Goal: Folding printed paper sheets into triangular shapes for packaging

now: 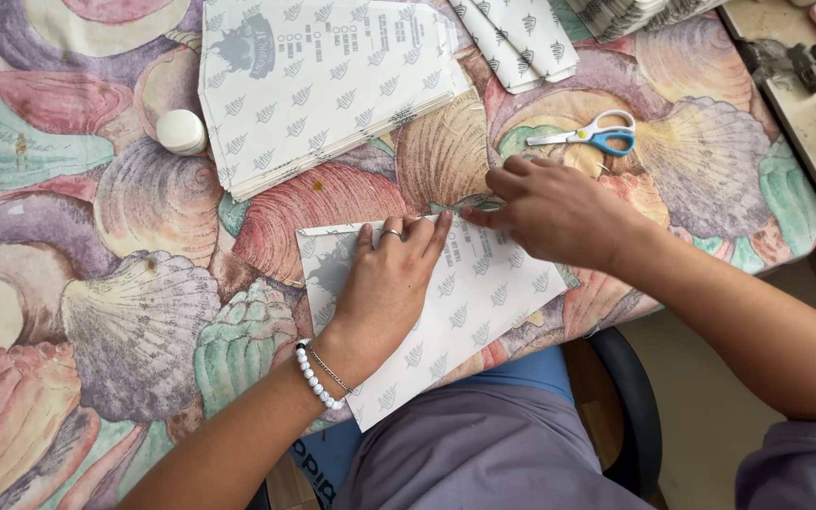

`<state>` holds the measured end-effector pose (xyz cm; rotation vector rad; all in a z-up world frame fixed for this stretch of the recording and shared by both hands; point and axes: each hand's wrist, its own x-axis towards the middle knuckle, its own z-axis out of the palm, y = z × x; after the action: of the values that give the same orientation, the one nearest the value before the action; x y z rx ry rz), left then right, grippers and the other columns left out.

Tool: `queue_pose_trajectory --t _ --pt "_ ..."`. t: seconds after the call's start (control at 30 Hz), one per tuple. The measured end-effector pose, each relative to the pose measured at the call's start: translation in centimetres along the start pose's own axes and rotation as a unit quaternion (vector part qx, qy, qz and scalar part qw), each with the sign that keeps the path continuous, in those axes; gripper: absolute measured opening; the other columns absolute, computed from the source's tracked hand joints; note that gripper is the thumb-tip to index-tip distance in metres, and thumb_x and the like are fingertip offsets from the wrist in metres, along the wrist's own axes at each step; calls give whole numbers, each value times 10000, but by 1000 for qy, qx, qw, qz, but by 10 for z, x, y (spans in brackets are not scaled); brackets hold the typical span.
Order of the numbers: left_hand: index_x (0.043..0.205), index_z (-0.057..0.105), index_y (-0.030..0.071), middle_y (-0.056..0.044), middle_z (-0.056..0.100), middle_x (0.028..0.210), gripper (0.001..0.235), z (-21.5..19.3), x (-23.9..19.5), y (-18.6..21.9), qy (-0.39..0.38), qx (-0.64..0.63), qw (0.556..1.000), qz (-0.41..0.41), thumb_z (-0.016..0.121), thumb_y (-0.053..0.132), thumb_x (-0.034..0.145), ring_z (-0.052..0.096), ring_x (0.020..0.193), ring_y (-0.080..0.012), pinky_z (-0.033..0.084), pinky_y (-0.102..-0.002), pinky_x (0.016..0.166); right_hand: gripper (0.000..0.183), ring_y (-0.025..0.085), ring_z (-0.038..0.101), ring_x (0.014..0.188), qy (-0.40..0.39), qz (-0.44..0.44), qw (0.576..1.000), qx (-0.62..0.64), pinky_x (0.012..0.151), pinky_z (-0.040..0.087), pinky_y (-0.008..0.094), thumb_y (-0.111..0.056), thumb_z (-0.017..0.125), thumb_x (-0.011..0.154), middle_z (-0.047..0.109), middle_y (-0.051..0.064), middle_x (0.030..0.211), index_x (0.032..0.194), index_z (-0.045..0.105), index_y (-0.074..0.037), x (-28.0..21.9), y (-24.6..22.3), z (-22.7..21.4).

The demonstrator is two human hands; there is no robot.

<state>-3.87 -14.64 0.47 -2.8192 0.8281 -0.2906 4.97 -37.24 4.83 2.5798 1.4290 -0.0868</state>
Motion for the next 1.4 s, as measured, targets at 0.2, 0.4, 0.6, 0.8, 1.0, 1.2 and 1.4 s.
queue_pose_trajectory --t 0.2,0.4,0.6,0.8,1.0,1.2,1.4 --pt "1472 524 85 -137 575 1100 583 0 2 0 15 -15 1000 -7 591 117 894 607 999 -280 570 -616 880 442 262 583 864 96 23 994 51 813 543 413 -50 645 851 583 78 875 1177 795 -307 -47 39 34" --pt "1482 523 100 -145 576 1075 586 2 -2 2 21 -25 999 5 588 103 900 611 993 -296 557 -654 869 522 243 650 1025 120 96 988 24 870 591 384 8 588 802 646 67 1090 1182 791 -288 -71 52 46" --pt "1470 538 119 -140 578 1068 575 2 -1 3 30 -24 999 -3 591 99 898 620 986 -299 565 -653 869 770 316 584 1151 207 80 975 30 892 546 407 109 529 767 579 142 1280 1405 672 -298 -29 -13 27" --pt "1311 660 195 -15 593 947 411 17 -1 -18 88 -67 994 17 565 134 916 644 906 -225 620 -436 784 507 360 562 1249 233 137 962 29 888 483 433 -66 558 841 530 124 1401 1216 746 -351 -52 -3 68" --pt "969 722 189 10 577 808 157 33 24 -24 99 -107 989 -3 585 130 921 657 785 -226 569 -373 685 460 355 579 1252 259 151 953 50 927 481 452 -110 608 869 572 113 1333 1226 747 -365 -61 4 87" --pt "1126 650 102 -93 606 984 298 42 51 -30 -33 -216 976 -3 708 86 833 696 896 -368 579 -499 751 621 387 559 1278 264 164 945 105 956 493 490 55 557 754 582 116 1312 1202 775 -316 -60 -4 80" --pt "1233 595 53 -175 681 1035 372 43 64 -31 -112 -293 949 -22 660 38 867 727 933 -447 569 -562 801 702 378 555 1328 276 196 932 128 1040 486 477 81 506 753 560 159 1416 1285 746 -308 -61 -2 93"
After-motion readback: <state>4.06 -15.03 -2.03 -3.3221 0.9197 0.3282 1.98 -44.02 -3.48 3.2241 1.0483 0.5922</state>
